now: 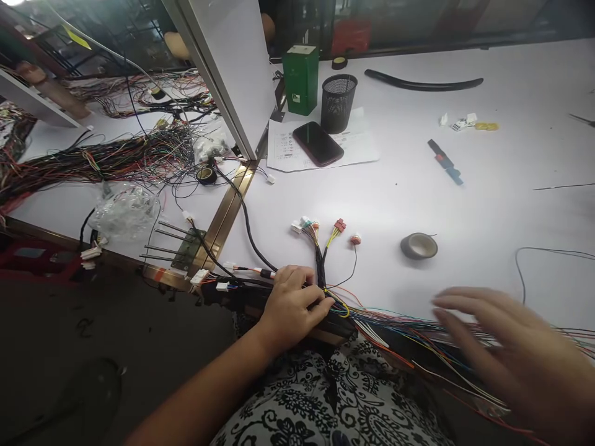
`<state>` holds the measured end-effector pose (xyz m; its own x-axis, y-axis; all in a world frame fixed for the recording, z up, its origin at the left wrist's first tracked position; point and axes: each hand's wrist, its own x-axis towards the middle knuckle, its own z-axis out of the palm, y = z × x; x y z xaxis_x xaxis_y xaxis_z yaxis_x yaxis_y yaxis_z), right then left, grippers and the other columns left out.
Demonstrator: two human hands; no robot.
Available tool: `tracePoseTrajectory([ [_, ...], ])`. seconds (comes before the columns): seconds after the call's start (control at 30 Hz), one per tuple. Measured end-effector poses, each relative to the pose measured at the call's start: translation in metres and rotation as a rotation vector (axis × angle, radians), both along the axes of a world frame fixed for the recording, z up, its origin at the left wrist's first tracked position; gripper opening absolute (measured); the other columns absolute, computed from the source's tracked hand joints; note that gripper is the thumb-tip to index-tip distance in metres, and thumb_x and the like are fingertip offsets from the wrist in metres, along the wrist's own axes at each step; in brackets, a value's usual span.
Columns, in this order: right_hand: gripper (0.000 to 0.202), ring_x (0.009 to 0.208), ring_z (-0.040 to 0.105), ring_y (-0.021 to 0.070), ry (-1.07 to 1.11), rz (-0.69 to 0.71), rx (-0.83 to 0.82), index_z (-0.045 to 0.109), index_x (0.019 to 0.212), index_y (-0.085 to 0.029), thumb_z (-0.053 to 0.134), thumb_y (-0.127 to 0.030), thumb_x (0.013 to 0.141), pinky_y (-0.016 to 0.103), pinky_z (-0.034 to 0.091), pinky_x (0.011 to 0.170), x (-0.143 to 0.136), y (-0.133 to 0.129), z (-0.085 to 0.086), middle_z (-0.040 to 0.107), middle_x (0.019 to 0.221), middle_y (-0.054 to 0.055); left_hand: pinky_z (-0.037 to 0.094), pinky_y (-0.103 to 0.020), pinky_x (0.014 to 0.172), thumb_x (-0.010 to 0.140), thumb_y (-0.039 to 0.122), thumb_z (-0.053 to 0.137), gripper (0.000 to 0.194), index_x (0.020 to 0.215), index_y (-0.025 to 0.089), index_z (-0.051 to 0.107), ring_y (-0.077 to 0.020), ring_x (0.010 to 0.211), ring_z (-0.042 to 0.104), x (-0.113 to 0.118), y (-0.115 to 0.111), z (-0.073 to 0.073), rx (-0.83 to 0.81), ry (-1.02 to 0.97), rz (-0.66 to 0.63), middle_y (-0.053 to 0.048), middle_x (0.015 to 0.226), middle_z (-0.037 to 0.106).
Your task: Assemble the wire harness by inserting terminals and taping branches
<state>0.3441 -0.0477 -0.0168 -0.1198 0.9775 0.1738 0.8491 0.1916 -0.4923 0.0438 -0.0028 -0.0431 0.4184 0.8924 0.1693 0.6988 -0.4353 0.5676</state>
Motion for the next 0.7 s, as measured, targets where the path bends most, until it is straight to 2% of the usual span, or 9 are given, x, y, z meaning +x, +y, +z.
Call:
tracePoseTrajectory([
  [0.1, 0.015, 0.087, 0.062, 0.0222, 0.032, 0.229, -0.114, 0.061, 0.099, -0.027, 0.050, -0.036, 0.093, 0.038, 0.050, 0.073, -0.057, 0.009, 0.008, 0.067, 0.097, 0.006, 0.038, -0.035, 0.087, 0.082, 0.026, 0.064, 0.017, 0.067, 0.020, 0.062, -0.0178, 0.092, 0.049, -0.001, 0.000, -0.002, -0.022, -0.018, 0.000, -0.003, 0.089, 0.053],
  [0.17, 0.014, 0.084, 0.061, 0.0220, 0.024, 0.274, -0.188, 0.061, 0.098, -0.025, 0.051, -0.033, 0.092, 0.036, 0.048, 0.070, -0.084, 0.016, 0.003, 0.067, 0.092, 0.005, 0.038, -0.035, 0.088, 0.081, 0.025, 0.066, 0.013, 0.070, 0.020, 0.062, -0.0180, 0.093, 0.050, -0.002, 0.000, -0.002, -0.043, -0.012, -0.001, -0.002, 0.091, 0.053],
  [0.23, 0.014, 0.083, 0.062, 0.0222, 0.028, 0.260, -0.252, 0.061, 0.099, -0.024, 0.052, -0.029, 0.090, 0.035, 0.046, 0.067, -0.099, 0.022, -0.005, 0.067, 0.090, 0.005, 0.038, -0.035, 0.088, 0.079, 0.025, 0.068, 0.010, 0.074, 0.020, 0.061, -0.0185, 0.094, 0.050, -0.002, 0.001, -0.001, -0.063, 0.003, 0.007, -0.002, 0.093, 0.055],
  [0.33, 0.018, 0.083, 0.063, 0.0221, 0.103, 0.203, -0.371, 0.057, 0.104, -0.024, 0.047, -0.023, 0.089, 0.033, 0.044, 0.064, -0.107, 0.029, -0.015, 0.068, 0.090, 0.005, 0.039, -0.035, 0.088, 0.080, 0.025, 0.067, 0.007, 0.080, 0.021, 0.061, -0.0191, 0.096, 0.051, -0.003, 0.001, 0.000, -0.089, 0.021, 0.017, -0.003, 0.097, 0.056],
  [0.47, 0.012, 0.074, 0.062, 0.0203, 0.284, 0.126, -0.524, 0.049, 0.098, -0.024, 0.045, -0.023, 0.087, 0.032, 0.043, 0.063, -0.107, 0.034, -0.014, 0.066, 0.083, 0.003, 0.038, -0.036, 0.087, 0.084, 0.025, 0.062, 0.003, 0.085, 0.023, 0.064, -0.0194, 0.096, 0.050, -0.001, 0.002, 0.002, -0.093, 0.036, -0.010, -0.003, 0.096, 0.056],
  [0.6, 0.003, 0.069, 0.057, 0.0173, 0.406, 0.089, -0.572, 0.044, 0.089, -0.024, 0.045, -0.025, 0.086, 0.031, 0.042, 0.061, -0.106, 0.037, -0.011, 0.062, 0.079, 0.001, 0.036, -0.037, 0.089, 0.087, 0.025, 0.059, 0.006, 0.086, 0.023, 0.064, -0.0203, 0.098, 0.049, 0.001, 0.003, 0.005, -0.064, 0.076, -0.030, -0.003, 0.097, 0.057],
  [0.7, 0.004, 0.068, 0.054, 0.0159, 0.447, 0.094, -0.589, 0.044, 0.083, -0.024, 0.046, -0.025, 0.087, 0.030, 0.042, 0.062, -0.104, 0.038, -0.009, 0.059, 0.077, 0.000, 0.033, -0.040, 0.092, 0.090, 0.025, 0.055, 0.010, 0.086, 0.021, 0.063, -0.0205, 0.098, 0.050, 0.003, 0.004, 0.011, -0.003, 0.143, -0.059, -0.004, 0.099, 0.058],
])
